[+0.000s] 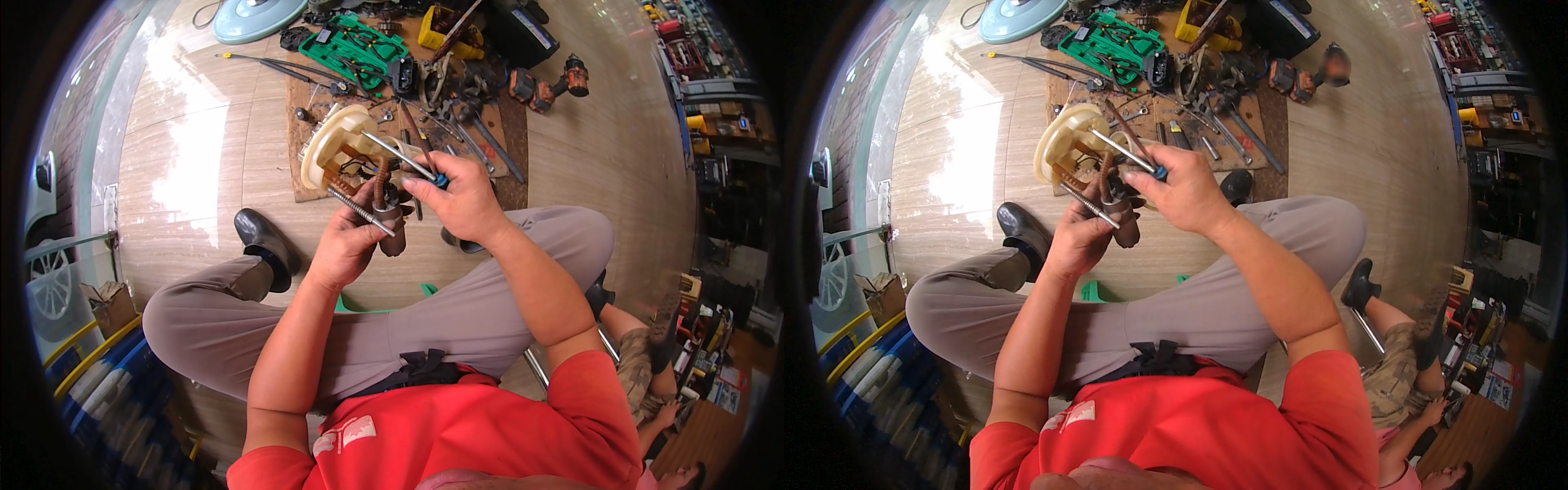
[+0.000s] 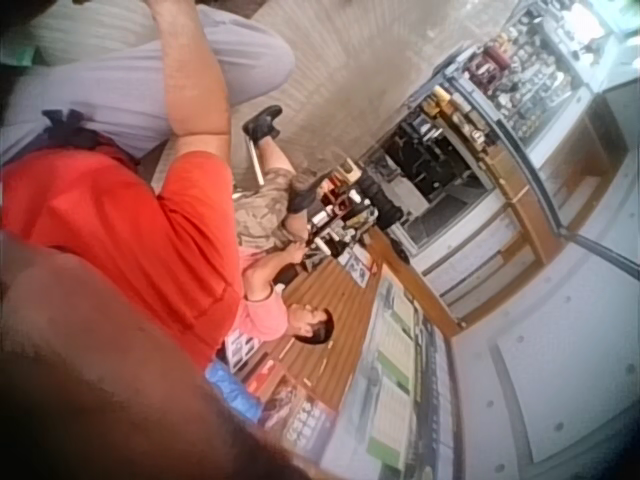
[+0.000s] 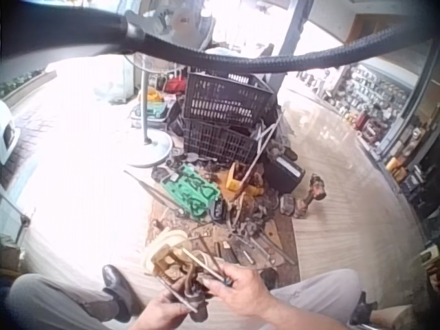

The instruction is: The person disassembles a fuel pump assembly using a screwdriver and pliers, prying off plastic components and disconnecting a cylindrical pump unit from its housing.

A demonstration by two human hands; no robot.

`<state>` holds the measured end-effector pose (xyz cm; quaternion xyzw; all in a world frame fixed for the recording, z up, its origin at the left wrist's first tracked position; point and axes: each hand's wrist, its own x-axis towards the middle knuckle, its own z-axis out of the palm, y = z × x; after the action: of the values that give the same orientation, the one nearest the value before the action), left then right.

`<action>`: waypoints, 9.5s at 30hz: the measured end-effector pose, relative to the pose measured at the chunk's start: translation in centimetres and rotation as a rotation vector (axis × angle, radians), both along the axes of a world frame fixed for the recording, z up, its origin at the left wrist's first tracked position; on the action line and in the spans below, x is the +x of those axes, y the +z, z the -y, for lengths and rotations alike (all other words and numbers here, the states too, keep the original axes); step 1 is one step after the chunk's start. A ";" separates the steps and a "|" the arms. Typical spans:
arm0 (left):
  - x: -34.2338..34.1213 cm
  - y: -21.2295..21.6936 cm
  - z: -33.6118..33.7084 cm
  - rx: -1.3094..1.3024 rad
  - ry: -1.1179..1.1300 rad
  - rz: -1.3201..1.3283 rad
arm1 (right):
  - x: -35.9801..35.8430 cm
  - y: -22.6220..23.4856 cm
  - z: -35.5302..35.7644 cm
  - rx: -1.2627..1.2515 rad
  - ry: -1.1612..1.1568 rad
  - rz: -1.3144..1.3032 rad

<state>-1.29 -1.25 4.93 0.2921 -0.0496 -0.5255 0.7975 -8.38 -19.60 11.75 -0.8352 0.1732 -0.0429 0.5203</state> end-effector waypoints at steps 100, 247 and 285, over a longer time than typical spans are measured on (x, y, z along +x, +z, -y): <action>0.2 2.7 -2.3 0.443 -0.413 0.853 | 0.9 -0.7 1.6 -0.745 0.148 0.604; 0.1 -1.7 -2.6 0.216 -0.037 -0.002 | -2.3 5.4 3.7 -0.346 0.536 -0.414; -1.2 -2.7 -2.5 0.947 0.036 0.620 | -4.0 1.2 1.3 -0.259 0.559 -0.422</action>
<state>-2.53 1.26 2.26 0.7595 -0.0351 -0.3663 0.5364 -12.42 -20.91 12.95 -0.8996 0.0349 0.2526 0.3546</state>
